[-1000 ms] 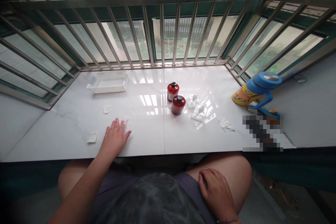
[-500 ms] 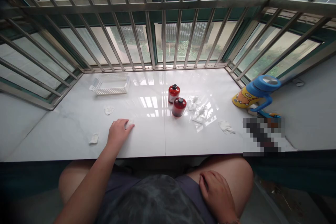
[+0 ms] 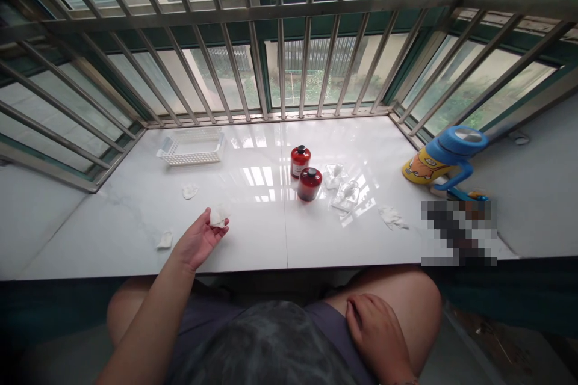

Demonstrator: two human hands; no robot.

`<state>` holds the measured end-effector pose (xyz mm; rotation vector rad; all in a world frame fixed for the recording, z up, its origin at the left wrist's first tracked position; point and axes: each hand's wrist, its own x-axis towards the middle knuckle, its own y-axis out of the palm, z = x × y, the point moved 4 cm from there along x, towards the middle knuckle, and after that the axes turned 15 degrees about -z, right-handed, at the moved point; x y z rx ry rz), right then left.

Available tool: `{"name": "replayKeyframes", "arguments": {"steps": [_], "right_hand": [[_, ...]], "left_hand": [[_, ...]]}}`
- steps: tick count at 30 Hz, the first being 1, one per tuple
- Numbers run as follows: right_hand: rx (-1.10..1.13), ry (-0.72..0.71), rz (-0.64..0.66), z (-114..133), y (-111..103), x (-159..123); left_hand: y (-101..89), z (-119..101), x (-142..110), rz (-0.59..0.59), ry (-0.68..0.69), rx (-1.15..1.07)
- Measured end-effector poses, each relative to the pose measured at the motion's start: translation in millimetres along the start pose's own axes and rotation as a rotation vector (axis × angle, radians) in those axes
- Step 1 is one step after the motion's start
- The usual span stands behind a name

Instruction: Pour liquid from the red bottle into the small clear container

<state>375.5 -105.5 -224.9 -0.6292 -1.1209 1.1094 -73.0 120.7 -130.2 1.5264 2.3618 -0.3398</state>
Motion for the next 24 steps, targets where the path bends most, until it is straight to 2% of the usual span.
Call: {"name": "replayKeyframes", "arguments": {"steps": [5, 10, 12, 15, 16, 19, 24], "right_hand": [[-0.008, 0.0, 0.007, 0.2, 0.4, 0.1], [-0.019, -0.011, 0.017, 0.1, 0.7, 0.2], [-0.025, -0.016, 0.019, -0.3, 1.3, -0.3], [-0.031, -0.024, 0.016, -1.1, 2.2, -1.3], [-0.03, -0.025, 0.012, -1.4, 2.4, -1.5], [-0.022, -0.025, 0.001, -2.1, 2.9, -1.8], [-0.018, -0.016, 0.001, -1.2, 2.6, 0.2]], "left_hand": [[-4.8, 8.5, -1.8, -0.004, -0.008, 0.045], [-19.3, -4.3, 6.9, -0.167, 0.164, 0.201], [-14.8, -6.8, 3.4, -0.099, 0.277, 0.401], [5.5, 1.6, -7.0, 0.168, 0.57, 0.828], [11.4, 6.2, -9.2, 0.225, 0.681, 0.938], [18.3, 16.3, -5.3, 0.212, 0.916, 1.073], [10.9, 20.2, 14.5, 0.176, 0.993, 1.084]]}}
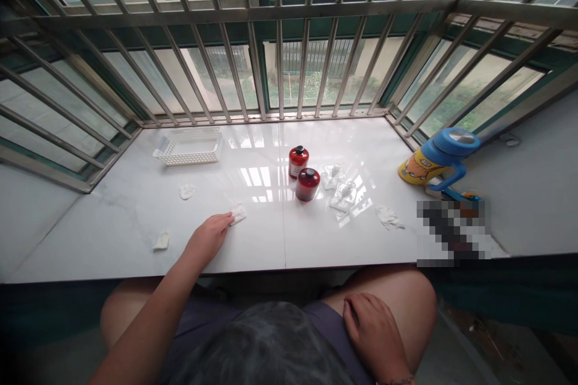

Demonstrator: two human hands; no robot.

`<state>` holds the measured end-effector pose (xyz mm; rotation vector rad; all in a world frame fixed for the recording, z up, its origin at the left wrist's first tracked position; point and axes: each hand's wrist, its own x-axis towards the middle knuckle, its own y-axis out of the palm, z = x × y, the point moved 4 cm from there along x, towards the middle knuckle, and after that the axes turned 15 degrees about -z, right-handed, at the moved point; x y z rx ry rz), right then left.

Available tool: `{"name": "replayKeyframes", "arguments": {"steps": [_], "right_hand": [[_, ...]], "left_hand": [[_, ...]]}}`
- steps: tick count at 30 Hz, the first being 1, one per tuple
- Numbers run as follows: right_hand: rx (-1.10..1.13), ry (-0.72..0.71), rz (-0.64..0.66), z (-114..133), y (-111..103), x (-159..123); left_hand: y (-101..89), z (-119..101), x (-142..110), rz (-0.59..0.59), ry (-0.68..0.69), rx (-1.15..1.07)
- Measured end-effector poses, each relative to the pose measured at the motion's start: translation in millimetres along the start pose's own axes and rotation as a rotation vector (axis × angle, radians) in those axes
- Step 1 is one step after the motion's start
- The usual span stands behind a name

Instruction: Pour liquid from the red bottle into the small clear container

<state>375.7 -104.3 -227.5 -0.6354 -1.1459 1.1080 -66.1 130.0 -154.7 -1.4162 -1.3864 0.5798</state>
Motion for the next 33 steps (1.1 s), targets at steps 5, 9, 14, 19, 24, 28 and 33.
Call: {"name": "replayKeyframes", "arguments": {"steps": [5, 9, 14, 19, 24, 28, 33], "right_hand": [[0.0, -0.005, 0.009, 2.3, -1.8, 2.1], [-0.007, -0.014, 0.007, 3.2, -2.0, 2.6], [-0.003, -0.016, 0.014, 2.3, -0.5, 1.7], [-0.002, 0.005, 0.038, 1.3, 0.5, 0.6], [0.001, 0.016, 0.041, 3.8, -1.2, 2.4], [-0.007, 0.015, 0.043, 4.9, -2.1, 3.4], [-0.007, 0.009, 0.029, 5.6, -3.0, 4.0]], "left_hand": [[2.8, 3.7, 5.9, -0.024, 0.058, -0.022], [16.6, -11.4, 16.5, -0.014, 0.146, -0.062], [45.6, -60.0, 34.4, 0.019, 0.302, -0.122], [79.1, -141.1, 38.2, 0.106, 0.5, -0.156], [101.8, -213.5, 28.6, 0.158, 0.674, -0.162], [109.1, -229.3, 29.3, 0.134, 0.673, -0.11], [96.9, -178.3, 50.4, 0.089, 0.506, 0.013]]}}
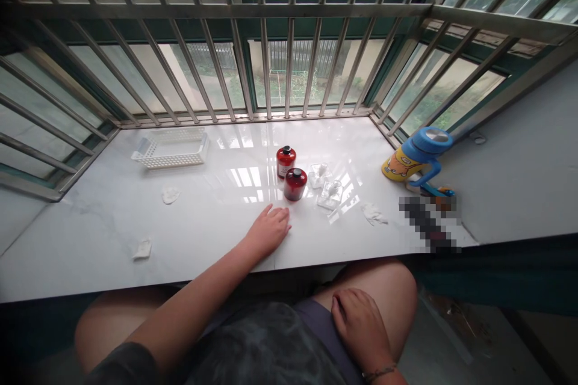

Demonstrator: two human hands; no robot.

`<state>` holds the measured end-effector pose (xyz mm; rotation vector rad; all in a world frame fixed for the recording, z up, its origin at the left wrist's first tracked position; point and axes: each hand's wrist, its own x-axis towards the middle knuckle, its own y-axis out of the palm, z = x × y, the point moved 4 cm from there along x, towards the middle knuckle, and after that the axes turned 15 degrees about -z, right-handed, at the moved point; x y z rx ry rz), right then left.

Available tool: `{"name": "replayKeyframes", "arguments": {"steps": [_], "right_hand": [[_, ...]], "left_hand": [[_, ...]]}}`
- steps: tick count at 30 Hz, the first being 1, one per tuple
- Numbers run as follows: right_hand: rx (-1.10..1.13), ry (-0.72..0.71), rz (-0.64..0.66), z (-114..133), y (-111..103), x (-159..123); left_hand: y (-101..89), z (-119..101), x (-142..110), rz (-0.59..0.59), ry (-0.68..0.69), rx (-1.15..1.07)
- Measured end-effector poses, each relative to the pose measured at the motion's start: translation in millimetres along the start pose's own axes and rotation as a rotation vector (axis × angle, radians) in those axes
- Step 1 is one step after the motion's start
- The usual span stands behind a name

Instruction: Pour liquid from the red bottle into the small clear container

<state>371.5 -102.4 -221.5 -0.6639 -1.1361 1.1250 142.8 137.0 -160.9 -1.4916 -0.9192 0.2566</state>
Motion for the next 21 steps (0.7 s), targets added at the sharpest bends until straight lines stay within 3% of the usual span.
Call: {"name": "replayKeyframes", "arguments": {"steps": [4, 7, 9, 15, 18, 21], "right_hand": [[-0.002, -0.001, 0.005, 1.5, -1.0, 1.1], [-0.006, -0.015, -0.008, 2.0, -1.4, 1.3], [-0.01, -0.022, -0.018, 1.4, -0.9, 1.1], [-0.007, -0.014, -0.01, -0.4, 1.2, 0.9], [-0.015, -0.014, -0.017, -0.2, 1.0, 1.7], [-0.014, -0.021, -0.025, -0.1, 1.4, 2.3]], "left_hand": [[-37.0, 85.7, -31.9, -0.027, -0.256, 0.155], [-77.0, 144.6, -73.6, -0.043, -0.435, 0.27], [-104.4, 172.7, -105.7, -0.038, -0.522, 0.33], [-169.8, 220.3, -189.1, 0.0, -0.744, 0.471], [-187.1, 235.0, -209.1, -0.013, -0.806, 0.471], [-197.6, 236.8, -211.7, -0.091, -0.84, 0.459]]}}
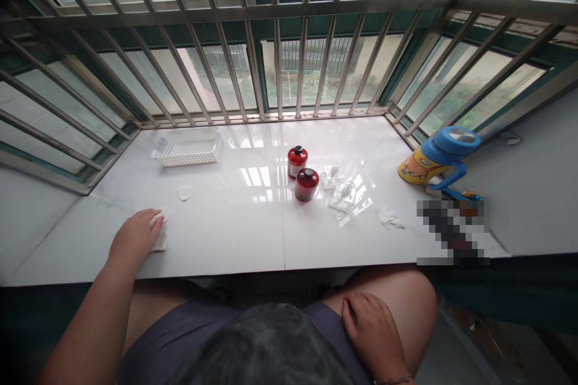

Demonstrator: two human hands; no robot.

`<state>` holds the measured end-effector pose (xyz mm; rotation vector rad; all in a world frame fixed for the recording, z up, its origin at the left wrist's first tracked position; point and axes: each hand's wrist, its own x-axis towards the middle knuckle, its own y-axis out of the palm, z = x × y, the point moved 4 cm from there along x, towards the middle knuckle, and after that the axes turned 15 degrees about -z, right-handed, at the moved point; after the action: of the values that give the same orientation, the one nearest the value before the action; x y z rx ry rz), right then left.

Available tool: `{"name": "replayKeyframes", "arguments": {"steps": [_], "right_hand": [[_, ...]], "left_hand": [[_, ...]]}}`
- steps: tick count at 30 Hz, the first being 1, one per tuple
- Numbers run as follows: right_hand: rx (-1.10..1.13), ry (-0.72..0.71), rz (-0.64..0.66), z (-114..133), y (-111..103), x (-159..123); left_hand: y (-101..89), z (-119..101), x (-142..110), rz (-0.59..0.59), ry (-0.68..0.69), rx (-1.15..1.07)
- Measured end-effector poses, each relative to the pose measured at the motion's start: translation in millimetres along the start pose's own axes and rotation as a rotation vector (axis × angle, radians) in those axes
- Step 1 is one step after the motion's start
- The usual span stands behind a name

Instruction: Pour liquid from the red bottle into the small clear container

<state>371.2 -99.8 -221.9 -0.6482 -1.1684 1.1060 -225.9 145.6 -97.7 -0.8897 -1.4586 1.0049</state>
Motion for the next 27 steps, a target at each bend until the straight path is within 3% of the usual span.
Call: {"name": "replayKeyframes", "arguments": {"steps": [2, 5, 7, 10, 14, 17, 20, 27], "right_hand": [[0.006, -0.005, -0.005, -0.1, 0.5, 0.1], [0.005, -0.005, -0.001, -0.4, 1.3, -0.2], [-0.001, 0.0, 0.007, -0.2, 1.5, -0.5], [-0.012, 0.006, 0.015, 1.1, 0.7, -0.3], [-0.022, 0.014, 0.024, 3.4, -0.9, 1.8], [-0.037, 0.022, 0.037, 5.7, -1.6, 4.5], [-0.072, 0.027, 0.047, 9.6, -2.1, 8.2], [-0.104, 0.022, 0.029, 14.9, -2.0, 17.8]], "left_hand": [[-9.0, -6.3, -2.8, -0.048, -0.126, -0.102], [-21.9, -29.9, -17.7, -0.036, -0.411, -0.447], [-30.0, -52.5, -30.9, -0.007, -0.469, -0.592], [-38.0, -81.0, -51.3, 0.047, -0.38, -0.567], [-37.8, -102.4, -75.5, 0.045, -0.039, -0.485], [-31.3, -102.5, -91.6, 0.01, 0.134, -0.429], [-25.3, -93.1, -106.1, 0.013, 0.214, -0.355], [-34.2, -45.7, -123.7, -0.049, 0.068, -0.274]]}}
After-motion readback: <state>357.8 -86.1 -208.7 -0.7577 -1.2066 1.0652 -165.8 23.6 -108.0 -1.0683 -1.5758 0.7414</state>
